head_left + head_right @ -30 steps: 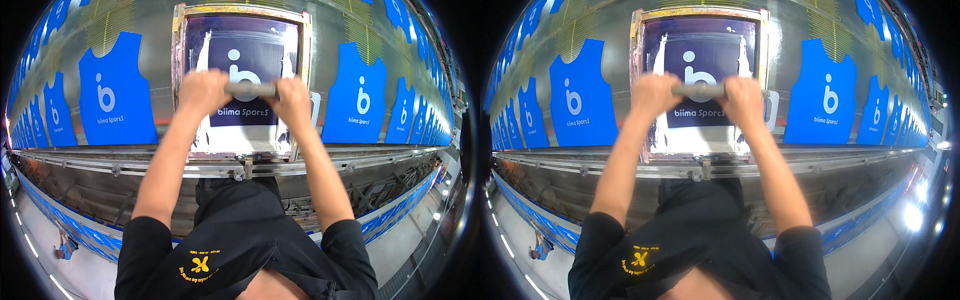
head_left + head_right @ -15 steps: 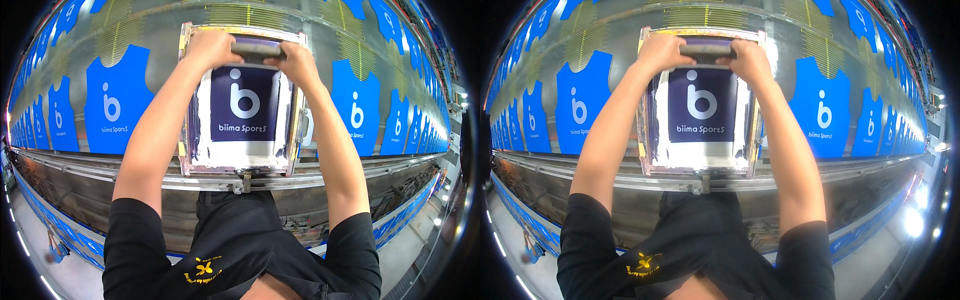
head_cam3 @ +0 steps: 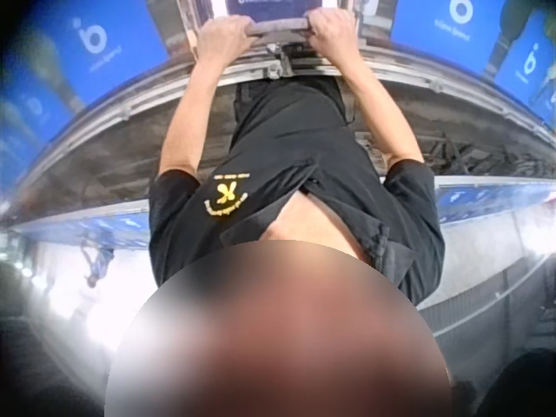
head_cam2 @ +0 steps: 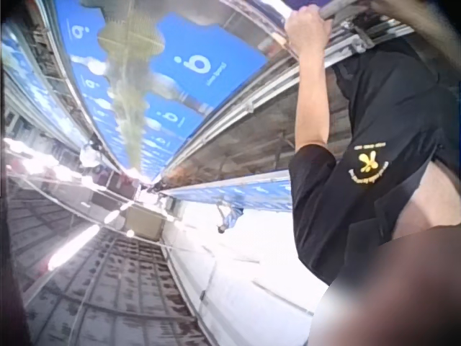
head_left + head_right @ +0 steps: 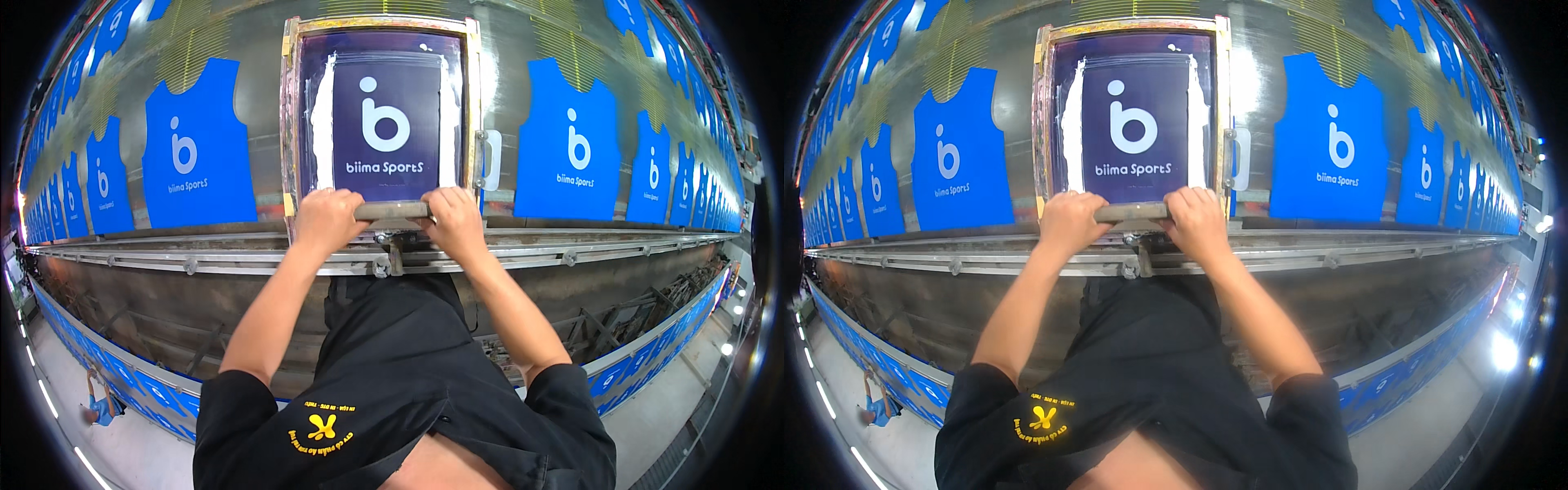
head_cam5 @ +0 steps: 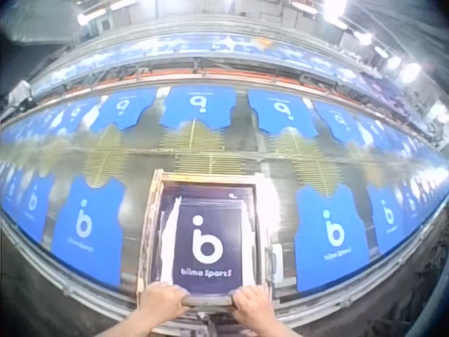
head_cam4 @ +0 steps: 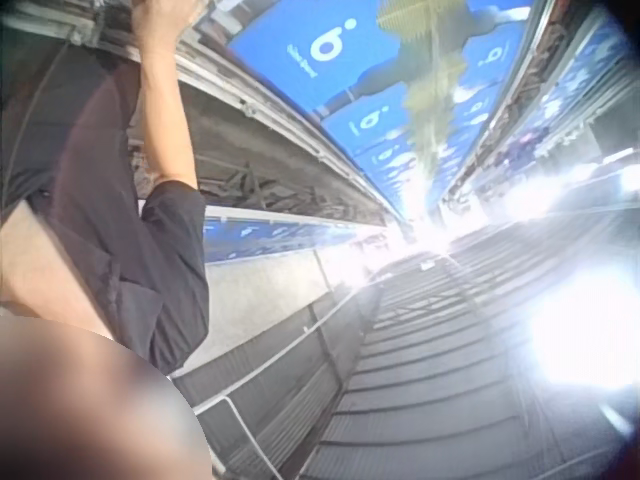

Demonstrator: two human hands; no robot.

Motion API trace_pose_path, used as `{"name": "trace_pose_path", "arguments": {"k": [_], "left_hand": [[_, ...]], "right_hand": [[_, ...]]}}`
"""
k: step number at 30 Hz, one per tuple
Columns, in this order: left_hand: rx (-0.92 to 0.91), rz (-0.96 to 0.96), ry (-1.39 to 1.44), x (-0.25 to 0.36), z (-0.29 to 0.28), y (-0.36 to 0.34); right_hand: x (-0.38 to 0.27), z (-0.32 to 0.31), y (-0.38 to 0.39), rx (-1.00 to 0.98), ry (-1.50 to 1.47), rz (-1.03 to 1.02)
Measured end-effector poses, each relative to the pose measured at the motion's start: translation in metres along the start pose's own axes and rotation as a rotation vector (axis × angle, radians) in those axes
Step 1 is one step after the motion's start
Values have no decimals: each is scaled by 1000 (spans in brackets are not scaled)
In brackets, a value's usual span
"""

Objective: The person aligns a blue jersey on a printing table, places a screen printing frame over it, and uses a squeegee to apply white ink across the screen. The person repeatedly pulls the squeegee to transfer the logo onto the jersey.

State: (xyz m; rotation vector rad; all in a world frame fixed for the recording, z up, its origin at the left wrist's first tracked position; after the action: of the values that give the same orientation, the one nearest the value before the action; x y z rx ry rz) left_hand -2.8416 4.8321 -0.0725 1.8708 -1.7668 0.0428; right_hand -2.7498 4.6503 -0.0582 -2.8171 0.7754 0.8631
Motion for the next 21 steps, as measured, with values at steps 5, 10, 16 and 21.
{"name": "trace_pose_path", "arguments": {"k": [5, 10, 16, 21], "left_hand": [[-46, 30, 3, 5, -10, -39], [-488, -46, 123, -7, 26, -67], [-648, 17, 278, -35, -14, -87], [-354, 76, 141, -70, -95, -133]], "right_hand": [[34, -7, -9, -68, 31, 53], [58, 14, -21, -452, -100, 349], [81, -16, -45, -316, -548, 351], [167, -63, -24, 401, -439, 680]]}}
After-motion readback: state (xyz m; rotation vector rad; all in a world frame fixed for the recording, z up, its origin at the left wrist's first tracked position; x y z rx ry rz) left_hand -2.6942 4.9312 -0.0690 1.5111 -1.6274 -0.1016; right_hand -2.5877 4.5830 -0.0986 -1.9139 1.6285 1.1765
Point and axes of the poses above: each hand's wrist, its own y-axis away from the middle knuckle, its own z-axis out of the palm, x = y × z, the point moved 8 cm from there along -y, towards the middle knuckle, and after that the axes turned 15 degrees about -x, right-handed, at the moved point
